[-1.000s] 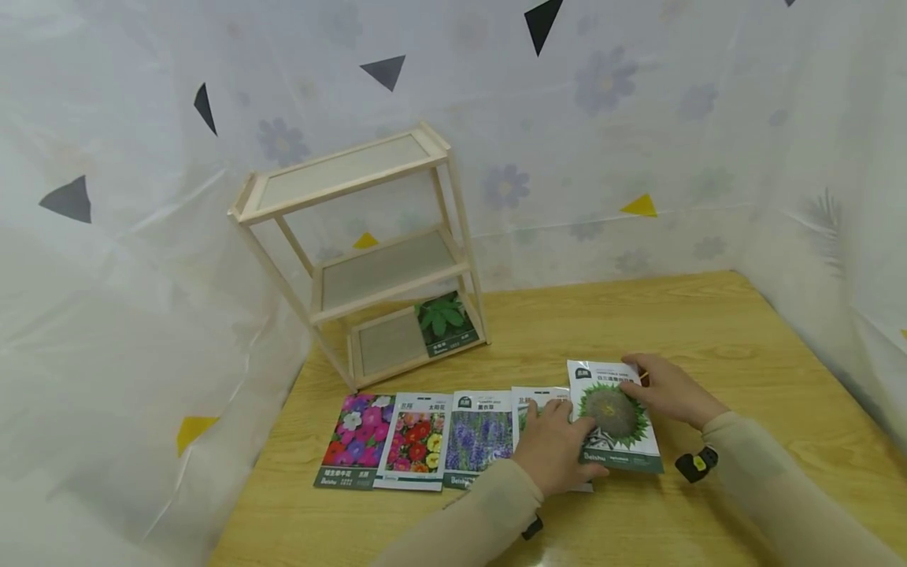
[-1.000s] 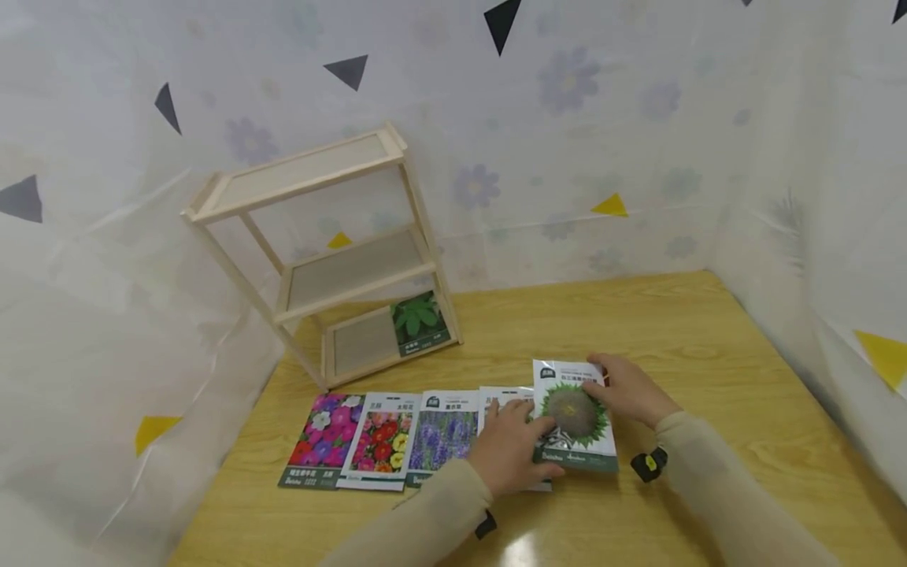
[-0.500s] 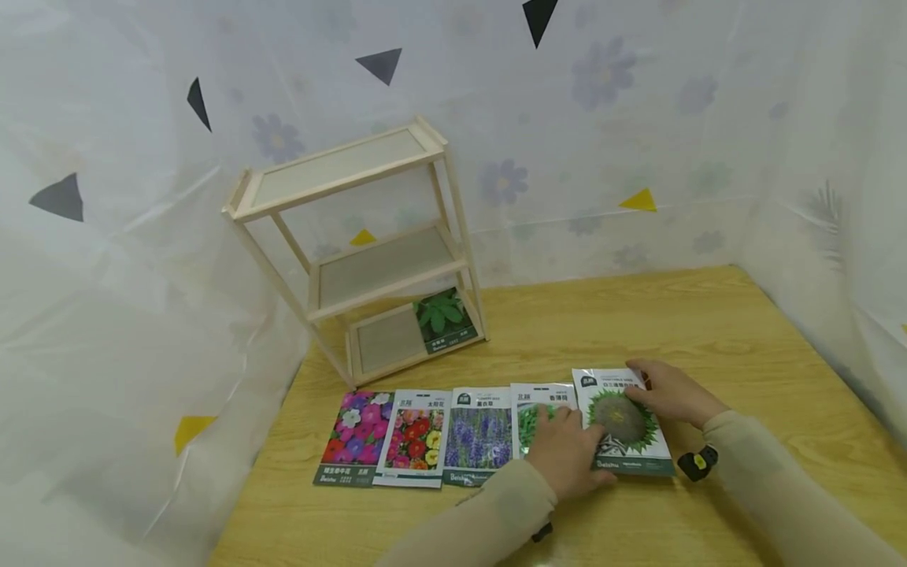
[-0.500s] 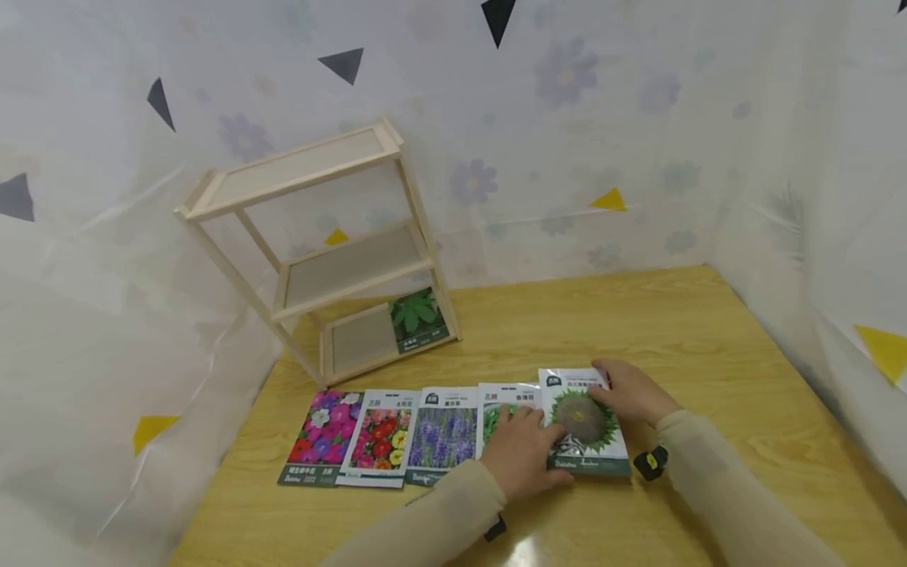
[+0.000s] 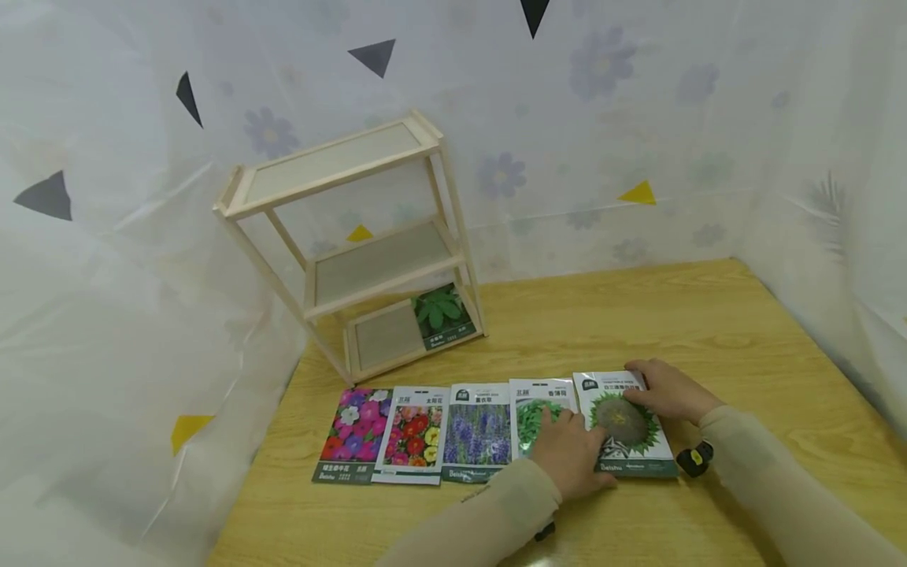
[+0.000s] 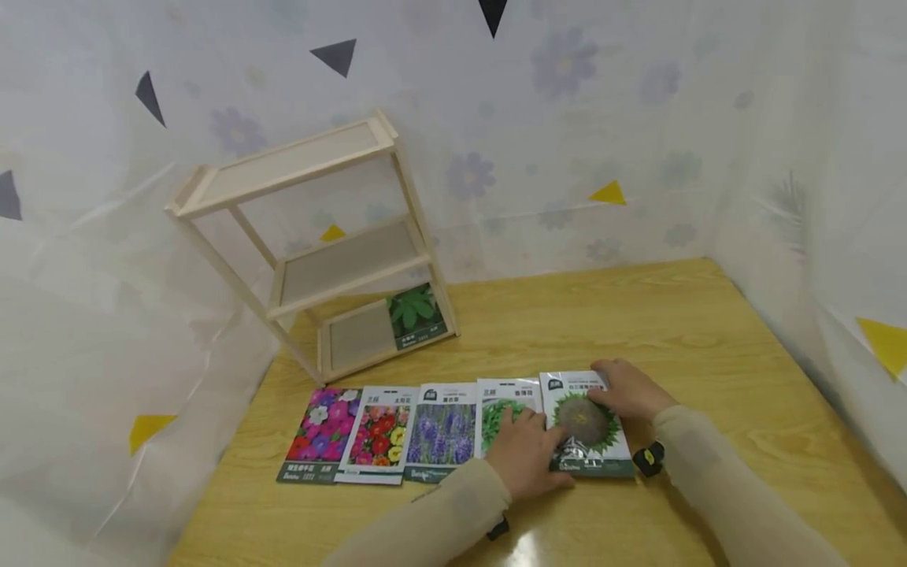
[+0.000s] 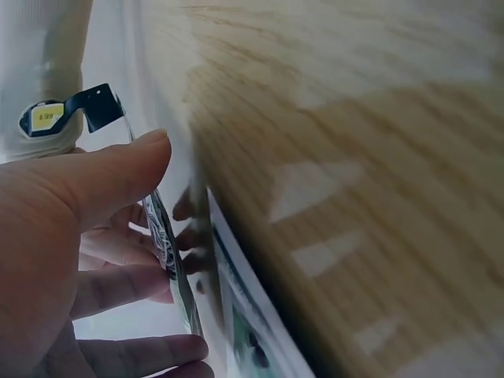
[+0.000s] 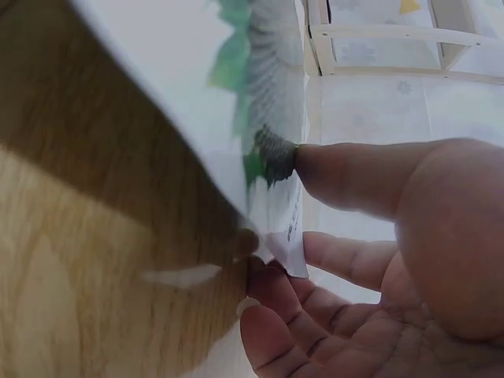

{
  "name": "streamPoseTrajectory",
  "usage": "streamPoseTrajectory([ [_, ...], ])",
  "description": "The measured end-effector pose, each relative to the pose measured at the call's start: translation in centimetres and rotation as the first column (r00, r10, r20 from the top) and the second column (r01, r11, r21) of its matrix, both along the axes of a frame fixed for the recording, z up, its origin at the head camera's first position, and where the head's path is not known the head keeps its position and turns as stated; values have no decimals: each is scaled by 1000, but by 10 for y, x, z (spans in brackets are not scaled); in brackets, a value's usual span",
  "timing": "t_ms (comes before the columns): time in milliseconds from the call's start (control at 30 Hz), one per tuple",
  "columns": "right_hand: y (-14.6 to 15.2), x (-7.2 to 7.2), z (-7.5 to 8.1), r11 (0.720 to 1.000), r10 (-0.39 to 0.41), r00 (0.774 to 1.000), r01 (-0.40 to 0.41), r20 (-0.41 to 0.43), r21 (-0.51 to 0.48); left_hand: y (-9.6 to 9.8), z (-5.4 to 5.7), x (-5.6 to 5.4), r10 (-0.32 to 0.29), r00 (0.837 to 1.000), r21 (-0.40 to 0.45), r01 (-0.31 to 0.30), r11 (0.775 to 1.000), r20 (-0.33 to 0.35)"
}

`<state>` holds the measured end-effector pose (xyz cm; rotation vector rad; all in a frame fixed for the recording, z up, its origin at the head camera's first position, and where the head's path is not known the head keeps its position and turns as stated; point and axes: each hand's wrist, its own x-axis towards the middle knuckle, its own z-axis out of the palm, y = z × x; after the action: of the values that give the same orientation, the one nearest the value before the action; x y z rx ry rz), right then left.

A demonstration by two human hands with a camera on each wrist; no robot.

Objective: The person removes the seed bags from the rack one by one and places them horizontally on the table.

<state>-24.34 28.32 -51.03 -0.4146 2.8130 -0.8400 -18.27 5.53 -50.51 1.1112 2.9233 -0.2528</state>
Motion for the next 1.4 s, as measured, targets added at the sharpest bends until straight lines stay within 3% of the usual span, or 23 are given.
streamPoseTrajectory([
  [500,-1,-6,-8,999,-27,999,29,-42,43,1,-8,-2,-4,999,-8,4,1000,-47],
  [1067,1,-4,-8,1000,-27,999,27,-33,14,-2,-11,-3,7,1000,13,-8,1000,24],
  [1400,-1,-3,-11,999,-32,999,32,-24,13,-3,-10,0,4,1000,9,-5,1000,24],
])
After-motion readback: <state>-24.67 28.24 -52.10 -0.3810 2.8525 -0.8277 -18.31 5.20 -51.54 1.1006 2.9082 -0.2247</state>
